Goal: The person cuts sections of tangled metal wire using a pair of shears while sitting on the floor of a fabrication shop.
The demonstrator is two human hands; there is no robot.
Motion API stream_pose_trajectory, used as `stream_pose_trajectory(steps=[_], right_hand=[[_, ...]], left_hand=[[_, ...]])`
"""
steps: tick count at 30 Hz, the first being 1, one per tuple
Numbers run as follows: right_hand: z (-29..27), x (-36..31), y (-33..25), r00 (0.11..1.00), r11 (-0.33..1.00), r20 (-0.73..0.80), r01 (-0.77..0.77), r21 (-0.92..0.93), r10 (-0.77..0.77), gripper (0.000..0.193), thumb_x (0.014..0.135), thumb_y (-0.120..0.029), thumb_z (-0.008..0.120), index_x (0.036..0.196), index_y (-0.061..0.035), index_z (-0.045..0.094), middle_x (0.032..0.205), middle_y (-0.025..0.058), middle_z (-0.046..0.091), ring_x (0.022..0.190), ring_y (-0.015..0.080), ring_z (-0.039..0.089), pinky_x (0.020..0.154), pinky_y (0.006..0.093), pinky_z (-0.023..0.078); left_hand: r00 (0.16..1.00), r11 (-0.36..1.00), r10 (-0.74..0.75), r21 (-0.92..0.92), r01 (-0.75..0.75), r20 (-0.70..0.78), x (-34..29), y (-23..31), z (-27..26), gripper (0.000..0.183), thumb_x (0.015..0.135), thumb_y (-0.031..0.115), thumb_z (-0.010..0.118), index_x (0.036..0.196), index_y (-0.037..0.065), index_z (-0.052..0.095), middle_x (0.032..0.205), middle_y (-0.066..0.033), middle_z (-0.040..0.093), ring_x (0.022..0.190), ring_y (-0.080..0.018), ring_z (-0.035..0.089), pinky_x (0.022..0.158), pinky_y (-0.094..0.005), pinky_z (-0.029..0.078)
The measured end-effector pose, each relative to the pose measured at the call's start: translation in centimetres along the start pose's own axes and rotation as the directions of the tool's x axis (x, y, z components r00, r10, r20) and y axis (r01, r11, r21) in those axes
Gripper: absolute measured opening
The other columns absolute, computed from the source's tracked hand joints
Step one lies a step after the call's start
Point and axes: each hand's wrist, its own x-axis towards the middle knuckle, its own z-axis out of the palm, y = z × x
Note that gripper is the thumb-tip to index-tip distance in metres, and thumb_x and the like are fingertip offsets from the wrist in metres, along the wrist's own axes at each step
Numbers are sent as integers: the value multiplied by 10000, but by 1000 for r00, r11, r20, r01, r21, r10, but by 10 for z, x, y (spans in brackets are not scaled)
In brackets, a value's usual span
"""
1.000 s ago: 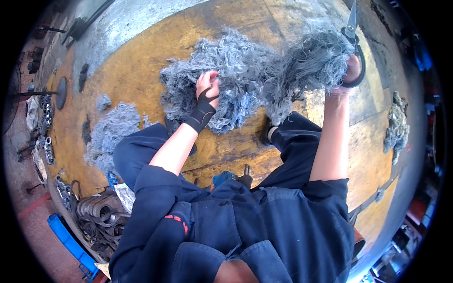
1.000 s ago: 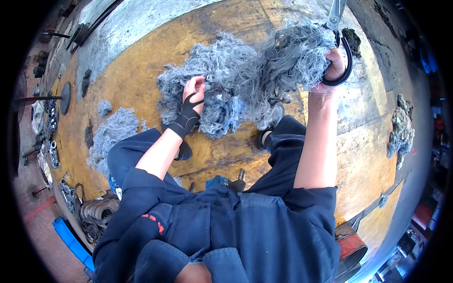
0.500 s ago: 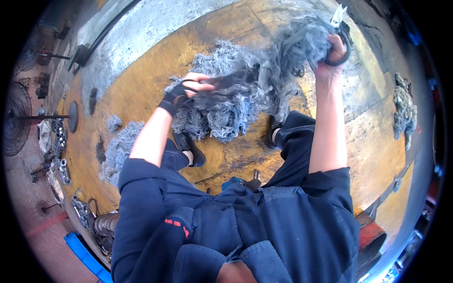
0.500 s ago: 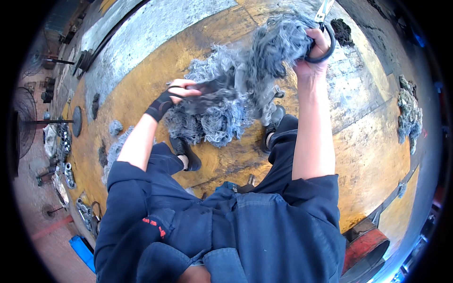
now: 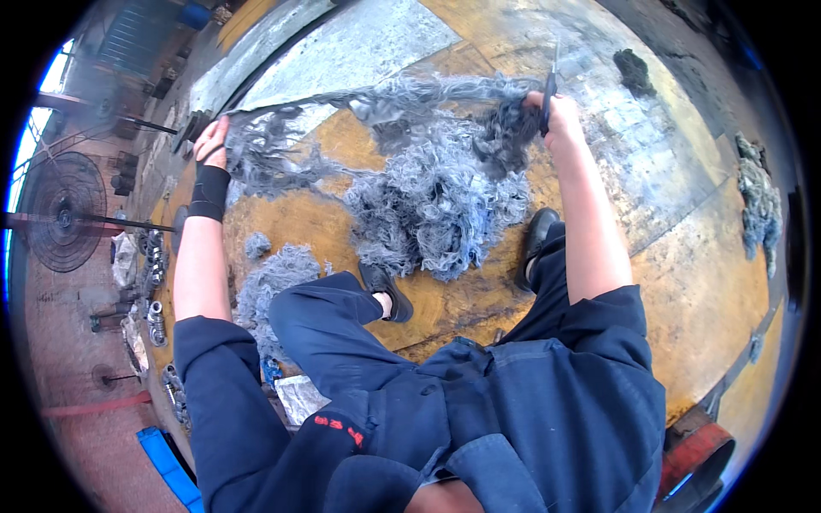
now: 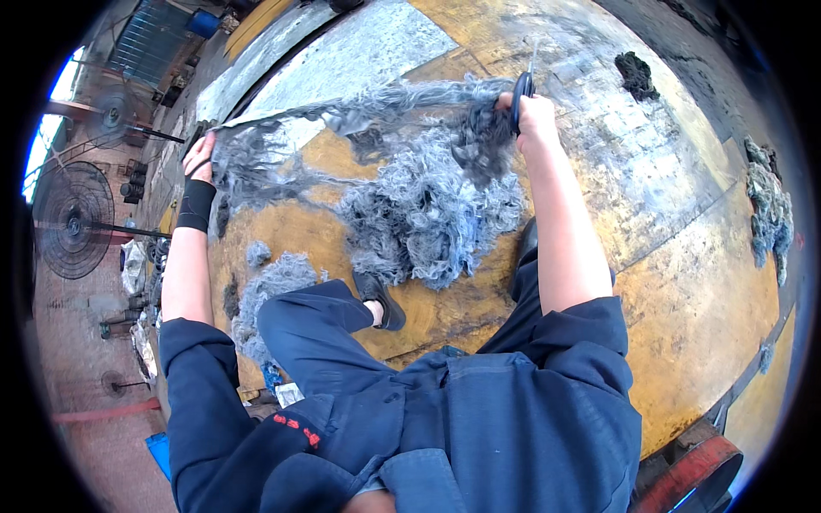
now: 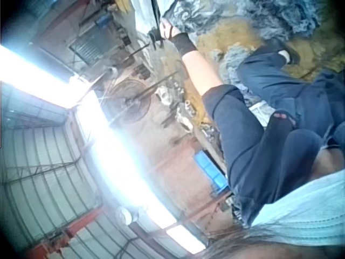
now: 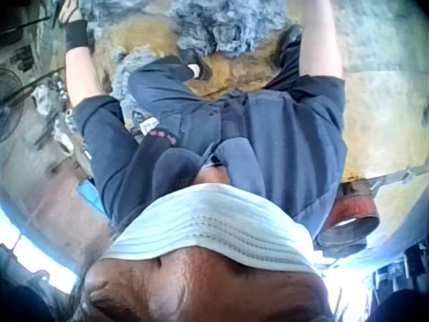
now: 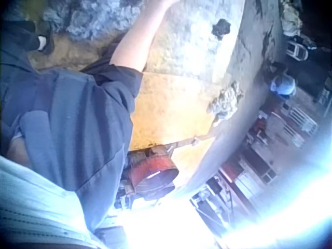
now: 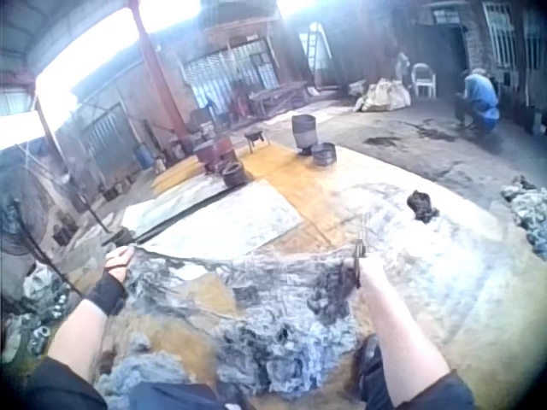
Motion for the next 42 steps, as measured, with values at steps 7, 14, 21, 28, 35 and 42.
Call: stream_pose_trajectory(steps=[7, 14, 21, 28, 35, 42], right_hand=[[12, 21, 41, 984, 901, -115, 76, -427, -137, 150, 638, -69, 691, 759, -6, 628, 658, 38, 601, 589, 129, 550, 551, 275, 425], [2, 24, 38, 976, 993, -213, -25, 117, 50, 129, 734, -69, 634, 797, 43, 626, 724, 109, 615, 632, 204, 582, 577, 337, 457], [-32, 28, 29, 915, 956, -356, 86, -282, -188, 145, 701, -97, 680, 760, 23, 622, 689, 78, 581, 571, 178, 541, 524, 325, 409], [-49, 7, -10, 997, 920, -79, 20, 392, 12, 89, 731, -15, 669, 760, 1, 587, 696, 54, 571, 535, 128, 495, 488, 235, 408], [-5, -19, -32, 978, 817, 208, -105, 566, -19, 160, 708, -7, 699, 735, -74, 556, 703, 13, 579, 554, 89, 493, 521, 206, 425], [22, -35, -38, 900, 804, 436, -274, 528, 21, 222, 747, -54, 686, 939, 21, 605, 707, -1, 588, 534, 32, 479, 500, 133, 419]], left_hand=[[789, 751, -539, -593, 290, -296, 35, 5, -74, 554, 847, 345, 611, 1055, -163, 534, 1021, -187, 618, 824, -257, 607, 749, -363, 491], [584, 805, -580, -293, 515, -568, 21, 10, -154, 392, 890, 351, 496, 1027, 4, 614, 1018, -126, 641, 877, -254, 620, 789, -381, 483], [724, 823, -533, -67, 565, -438, 35, -85, -225, 439, 863, 407, 501, 1000, 13, 634, 1004, -135, 648, 893, -255, 623, 761, -368, 481], [895, 592, -433, -714, 374, 108, 60, -81, -170, 395, 937, 335, 384, 1083, 18, 569, 1038, -125, 622, 965, -264, 593, 858, -407, 476], [990, 654, -131, -747, 120, 45, 44, 34, 0, 266, 908, 143, 504, 1107, -33, 517, 1070, -146, 597, 994, -260, 579, 895, -412, 462], [932, 685, -217, -635, 357, 290, -9, -40, 171, 25, 747, 41, 598, 743, 46, 574, 691, -51, 574, 567, -161, 524, 525, -308, 447]])
